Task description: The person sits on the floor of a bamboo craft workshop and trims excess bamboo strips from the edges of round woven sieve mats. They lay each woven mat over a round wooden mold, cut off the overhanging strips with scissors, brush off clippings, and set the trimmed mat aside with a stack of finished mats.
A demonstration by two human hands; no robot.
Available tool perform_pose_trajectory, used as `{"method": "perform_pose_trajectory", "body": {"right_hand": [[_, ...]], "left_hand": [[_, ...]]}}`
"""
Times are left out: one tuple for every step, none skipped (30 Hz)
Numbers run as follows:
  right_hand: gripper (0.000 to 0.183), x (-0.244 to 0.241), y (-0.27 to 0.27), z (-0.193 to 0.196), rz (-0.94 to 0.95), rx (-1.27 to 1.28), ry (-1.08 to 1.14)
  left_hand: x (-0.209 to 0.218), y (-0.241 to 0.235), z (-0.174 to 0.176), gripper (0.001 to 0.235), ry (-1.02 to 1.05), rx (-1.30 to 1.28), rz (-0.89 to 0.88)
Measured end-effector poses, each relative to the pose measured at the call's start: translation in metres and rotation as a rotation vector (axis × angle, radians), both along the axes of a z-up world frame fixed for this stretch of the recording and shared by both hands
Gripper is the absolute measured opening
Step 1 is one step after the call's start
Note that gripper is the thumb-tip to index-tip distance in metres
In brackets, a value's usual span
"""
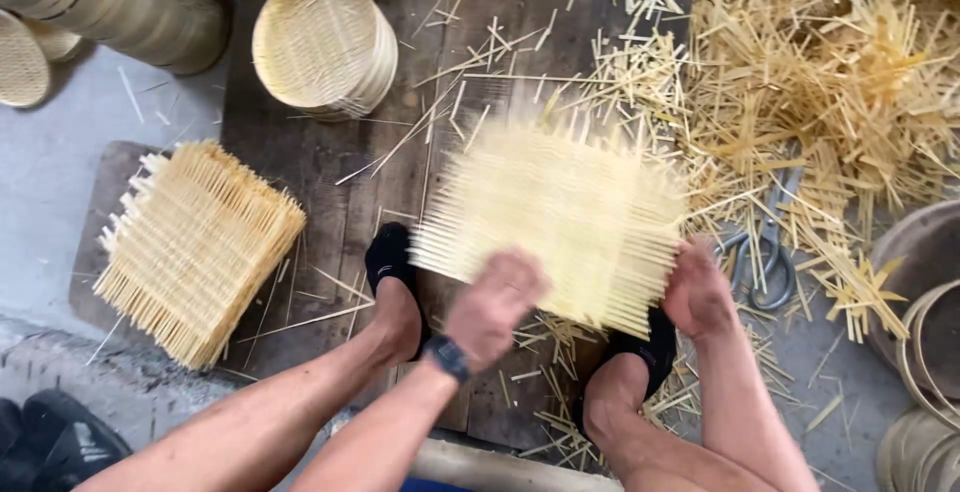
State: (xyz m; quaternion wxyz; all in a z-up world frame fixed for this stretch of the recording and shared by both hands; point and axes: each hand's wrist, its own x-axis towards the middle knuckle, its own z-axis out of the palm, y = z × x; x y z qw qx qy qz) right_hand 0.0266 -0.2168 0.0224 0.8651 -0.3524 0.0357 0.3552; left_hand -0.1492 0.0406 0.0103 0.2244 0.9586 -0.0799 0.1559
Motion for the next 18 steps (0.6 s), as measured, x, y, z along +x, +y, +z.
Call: {"method": "perform_pose_trajectory", "body": {"right_hand": [[0.053,0.005,-0.001,-0.009,0.008,-0.285,0.092],[0.039,0.011,-0.004,-0.019,0.013,-0.568,0.188],[0.039,0.014,0.0,-0.017,-0.001,-0.571,0.19],[0.037,0.015,0.002,-0.015,0.052,-0.715,0.093],[0.039,0.015,0.005,-0.014,0.108,-0.857,-0.005],[0.039,0.015,0.005,-0.013,0.107,-0.863,0.004],[0.039,0.016,0.005,-0.011,0.11,-0.893,-0.007],[0.04,0.017,0.007,-0.01,0.112,-0.919,-0.02],[0.04,0.017,0.006,-0.014,0.108,-0.922,-0.013],[0.039,0.017,0.004,-0.018,0.096,-0.905,-0.023],[0.038,0.018,0.002,-0.022,0.084,-0.888,-0.033],[0.038,0.019,0.0,-0.03,0.072,-0.894,-0.025],[0.036,0.02,-0.003,-0.037,0.041,-0.827,-0.005],[0.035,0.021,-0.011,-0.044,-0.003,-0.767,0.017],[0.035,0.023,-0.004,-0.043,-0.028,-0.779,0.028],[0.031,0.019,-0.006,-0.041,0.026,-0.859,-0.003],[0.027,0.015,-0.01,-0.04,0.082,-0.938,-0.029],[0.027,0.016,-0.019,-0.045,0.032,-0.967,-0.014]], "left_hand": [[-0.001,-0.011,-0.008,0.064,0.096,0.101,-0.059],[0.001,-0.022,-0.016,0.063,0.188,0.203,-0.123],[0.011,-0.017,-0.01,0.063,0.184,0.2,-0.137],[0.016,-0.015,-0.003,0.059,0.272,0.089,-0.137],[0.021,-0.013,0.003,0.057,0.359,-0.023,-0.137],[0.036,-0.002,0.015,0.057,0.366,-0.029,-0.143],[0.051,0.01,0.028,0.056,0.394,-0.166,0.188],[0.068,0.024,0.041,0.057,0.416,-0.295,0.518],[0.075,0.042,0.022,0.057,0.421,-0.296,0.513],[0.083,0.059,0.004,0.069,0.476,-0.545,0.657],[0.093,0.076,-0.014,0.082,0.527,-0.795,0.8],[0.095,0.084,-0.022,0.082,0.537,-0.795,0.786],[0.098,0.092,-0.03,0.062,0.722,-1.007,0.744],[0.105,0.095,-0.039,0.043,0.918,-1.216,0.677],[0.103,0.099,-0.033,0.043,0.938,-1.213,0.651],[0.1,0.095,-0.033,0.039,0.921,-1.239,0.629],[0.098,0.091,-0.033,0.035,0.904,-1.267,0.607],[0.097,0.093,-0.037,0.035,0.935,-1.268,0.55]]}}
